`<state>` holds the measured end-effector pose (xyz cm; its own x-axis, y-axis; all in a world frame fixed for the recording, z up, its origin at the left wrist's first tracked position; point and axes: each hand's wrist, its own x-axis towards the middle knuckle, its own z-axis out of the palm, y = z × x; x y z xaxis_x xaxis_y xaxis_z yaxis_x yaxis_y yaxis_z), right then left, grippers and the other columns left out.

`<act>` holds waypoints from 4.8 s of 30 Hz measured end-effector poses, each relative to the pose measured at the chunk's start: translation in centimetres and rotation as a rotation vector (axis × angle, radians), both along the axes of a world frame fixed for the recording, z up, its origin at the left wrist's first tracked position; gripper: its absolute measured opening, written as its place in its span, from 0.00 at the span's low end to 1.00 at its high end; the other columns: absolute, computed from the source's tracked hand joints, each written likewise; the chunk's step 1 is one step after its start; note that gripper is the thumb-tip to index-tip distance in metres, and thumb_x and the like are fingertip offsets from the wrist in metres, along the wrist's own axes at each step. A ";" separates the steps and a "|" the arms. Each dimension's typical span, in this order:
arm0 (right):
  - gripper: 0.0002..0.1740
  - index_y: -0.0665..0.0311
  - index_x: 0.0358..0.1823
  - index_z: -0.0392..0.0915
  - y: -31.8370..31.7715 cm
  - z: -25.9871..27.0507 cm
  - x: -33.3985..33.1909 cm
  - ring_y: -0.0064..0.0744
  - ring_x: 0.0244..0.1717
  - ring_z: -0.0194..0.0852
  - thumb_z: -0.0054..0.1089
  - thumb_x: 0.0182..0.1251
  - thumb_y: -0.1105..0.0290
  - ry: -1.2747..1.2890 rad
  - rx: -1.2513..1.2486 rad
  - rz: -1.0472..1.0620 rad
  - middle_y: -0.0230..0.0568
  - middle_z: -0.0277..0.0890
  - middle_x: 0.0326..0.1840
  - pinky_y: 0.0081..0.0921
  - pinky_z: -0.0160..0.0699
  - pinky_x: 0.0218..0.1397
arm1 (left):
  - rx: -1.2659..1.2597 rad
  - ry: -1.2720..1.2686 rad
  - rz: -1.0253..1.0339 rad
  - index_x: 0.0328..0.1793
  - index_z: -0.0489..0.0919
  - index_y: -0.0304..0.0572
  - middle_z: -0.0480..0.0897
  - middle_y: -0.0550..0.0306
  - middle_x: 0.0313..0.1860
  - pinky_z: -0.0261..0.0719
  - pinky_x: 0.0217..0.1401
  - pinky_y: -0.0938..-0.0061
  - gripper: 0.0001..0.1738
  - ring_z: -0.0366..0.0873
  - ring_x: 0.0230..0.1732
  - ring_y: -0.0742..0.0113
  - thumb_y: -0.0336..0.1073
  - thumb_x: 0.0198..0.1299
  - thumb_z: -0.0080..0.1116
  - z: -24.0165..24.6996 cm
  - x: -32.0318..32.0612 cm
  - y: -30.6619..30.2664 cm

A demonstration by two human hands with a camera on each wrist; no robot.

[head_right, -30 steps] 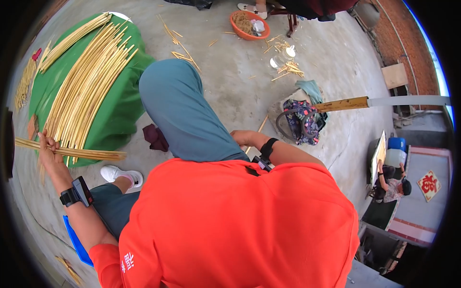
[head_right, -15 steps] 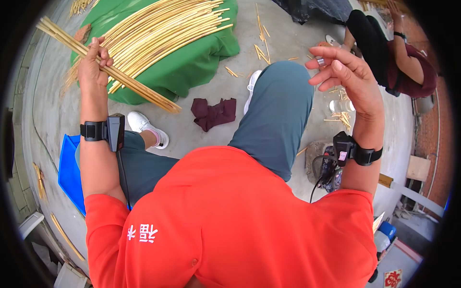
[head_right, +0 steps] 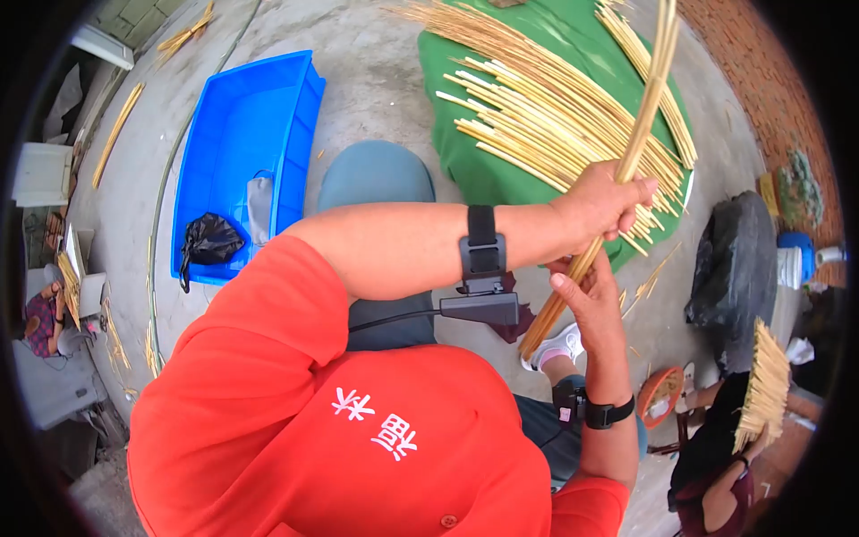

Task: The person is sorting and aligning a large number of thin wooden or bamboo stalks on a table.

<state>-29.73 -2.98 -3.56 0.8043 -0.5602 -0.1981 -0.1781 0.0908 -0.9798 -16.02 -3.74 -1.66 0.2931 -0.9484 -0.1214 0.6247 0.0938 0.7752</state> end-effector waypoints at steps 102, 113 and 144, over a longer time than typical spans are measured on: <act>0.14 0.63 0.39 0.69 -1.9 -4.2 -3.9 0.16 0.16 0.65 0.61 0.58 0.65 -0.106 0.277 -0.050 0.28 0.68 0.20 0.15 0.64 0.16 | 0.045 0.024 -0.193 0.44 0.70 0.37 0.58 0.68 0.12 0.56 0.19 0.82 0.21 0.51 0.12 0.80 0.51 0.66 0.44 0.4 -1.9 -2.2; 0.12 0.62 0.36 0.73 -3.1 -8.5 -8.4 0.17 0.20 0.65 0.63 0.57 0.63 0.389 0.143 0.075 0.29 0.71 0.23 0.18 0.67 0.22 | -0.148 0.059 0.255 0.40 0.72 0.35 0.58 0.68 0.11 0.55 0.18 0.81 0.21 0.50 0.12 0.80 0.50 0.64 0.48 3.1 10.1 -1.0; 0.35 0.64 0.66 0.55 -30.2 -17.6 13.8 0.46 0.73 0.40 0.42 0.66 0.47 0.774 -1.020 -0.056 0.52 0.46 0.71 0.39 0.45 0.71 | 0.152 -0.159 0.431 0.36 0.72 0.36 0.65 0.63 0.13 0.64 0.25 0.77 0.22 0.58 0.15 0.76 0.52 0.65 0.46 1.5 8.8 -1.7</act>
